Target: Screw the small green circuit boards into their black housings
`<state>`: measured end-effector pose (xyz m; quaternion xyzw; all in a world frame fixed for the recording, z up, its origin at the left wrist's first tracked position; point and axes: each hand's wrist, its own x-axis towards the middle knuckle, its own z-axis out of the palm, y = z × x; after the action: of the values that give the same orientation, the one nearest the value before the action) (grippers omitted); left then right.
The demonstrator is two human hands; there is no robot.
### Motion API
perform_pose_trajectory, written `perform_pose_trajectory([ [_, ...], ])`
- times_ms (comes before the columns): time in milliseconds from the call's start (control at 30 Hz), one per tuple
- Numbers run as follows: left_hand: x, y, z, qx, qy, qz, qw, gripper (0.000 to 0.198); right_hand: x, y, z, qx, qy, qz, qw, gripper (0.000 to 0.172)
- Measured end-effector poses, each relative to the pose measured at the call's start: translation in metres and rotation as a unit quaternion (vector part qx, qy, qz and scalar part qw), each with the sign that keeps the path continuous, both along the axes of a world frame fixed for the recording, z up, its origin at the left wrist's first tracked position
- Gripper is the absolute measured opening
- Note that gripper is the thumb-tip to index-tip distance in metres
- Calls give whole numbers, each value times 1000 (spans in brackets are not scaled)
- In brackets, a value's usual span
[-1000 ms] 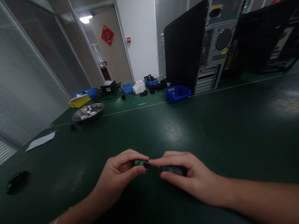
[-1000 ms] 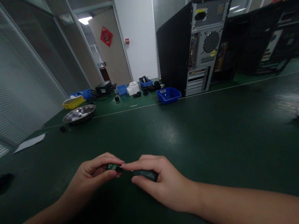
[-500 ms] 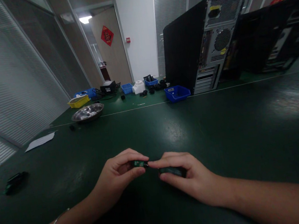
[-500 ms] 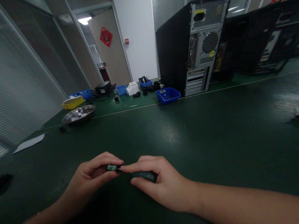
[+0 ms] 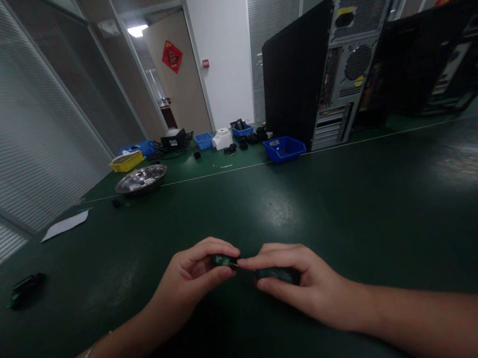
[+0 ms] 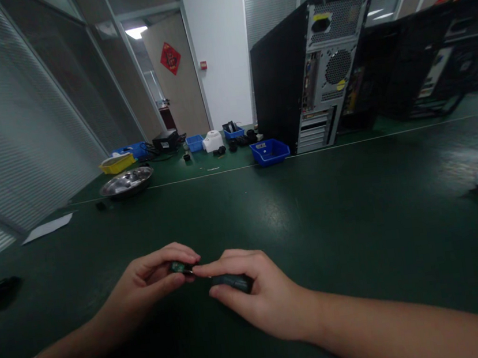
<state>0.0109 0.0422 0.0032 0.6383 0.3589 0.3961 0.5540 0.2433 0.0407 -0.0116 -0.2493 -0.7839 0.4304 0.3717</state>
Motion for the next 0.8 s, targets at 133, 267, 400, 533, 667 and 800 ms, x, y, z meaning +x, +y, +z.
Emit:
perform_pose_trajectory([
  [133,0,0,-2,-35,-41,7,999,17,0,0,1,2,7,-22,1000,34],
  [267,1,-1,-4,-82,-78,6,994,29,0,1,2,-3,7,-26,1000,36],
  [400,1,-1,-2,-80,-46,4,996,19,0,1,4,-18,-4,-9,1000,37],
  [533,0,-1,0,-91,-31,27,995,29,0,-1,4,-30,3,15,999,38],
  [667,0,-1,-2,-101,-61,29,993,24,0,0,4,-26,2,32,999,40],
  [800,0,-1,-4,-87,-76,8,993,31,1,0,4,-2,-29,35,999,39],
])
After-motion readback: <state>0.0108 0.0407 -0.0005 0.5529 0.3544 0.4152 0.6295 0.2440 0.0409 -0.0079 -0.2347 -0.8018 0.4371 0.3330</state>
